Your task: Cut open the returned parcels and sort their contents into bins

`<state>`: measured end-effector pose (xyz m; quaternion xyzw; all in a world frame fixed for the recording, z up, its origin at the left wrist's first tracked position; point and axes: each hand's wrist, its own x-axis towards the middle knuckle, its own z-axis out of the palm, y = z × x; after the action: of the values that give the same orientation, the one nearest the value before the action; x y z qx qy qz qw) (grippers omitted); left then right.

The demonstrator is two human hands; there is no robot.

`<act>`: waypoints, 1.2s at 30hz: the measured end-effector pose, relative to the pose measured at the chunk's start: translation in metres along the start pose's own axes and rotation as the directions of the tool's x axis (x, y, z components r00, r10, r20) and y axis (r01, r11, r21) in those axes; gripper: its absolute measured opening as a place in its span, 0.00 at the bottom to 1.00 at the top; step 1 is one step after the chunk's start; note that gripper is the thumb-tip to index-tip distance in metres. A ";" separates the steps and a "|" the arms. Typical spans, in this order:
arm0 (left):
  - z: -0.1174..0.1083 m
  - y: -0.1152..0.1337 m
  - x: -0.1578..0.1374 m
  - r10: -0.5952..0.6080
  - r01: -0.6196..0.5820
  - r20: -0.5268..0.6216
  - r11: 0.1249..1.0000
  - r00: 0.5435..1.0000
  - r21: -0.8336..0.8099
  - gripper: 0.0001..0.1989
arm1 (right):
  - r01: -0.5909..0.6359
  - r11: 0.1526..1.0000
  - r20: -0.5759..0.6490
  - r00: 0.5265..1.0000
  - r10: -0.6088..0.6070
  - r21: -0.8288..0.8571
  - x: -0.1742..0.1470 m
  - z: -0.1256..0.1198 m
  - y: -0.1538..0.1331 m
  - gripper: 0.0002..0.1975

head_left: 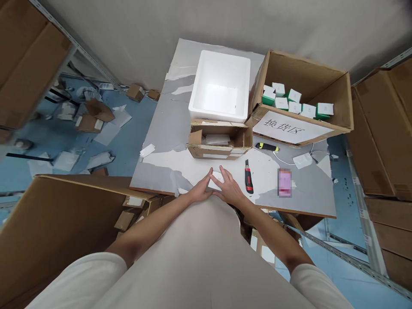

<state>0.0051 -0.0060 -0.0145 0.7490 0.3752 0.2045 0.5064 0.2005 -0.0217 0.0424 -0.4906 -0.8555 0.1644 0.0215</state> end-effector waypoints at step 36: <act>-0.097 0.084 0.079 0.297 -0.038 -0.229 0.681 0.927 0.731 0.26 | -0.328 0.944 -0.420 0.852 0.312 0.035 -0.083 -0.214 0.079 0.33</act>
<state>0.0180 0.0964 0.0951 0.8726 0.4325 0.2109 0.0842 0.3524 0.0004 0.2315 -0.6499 -0.7402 0.0400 0.1678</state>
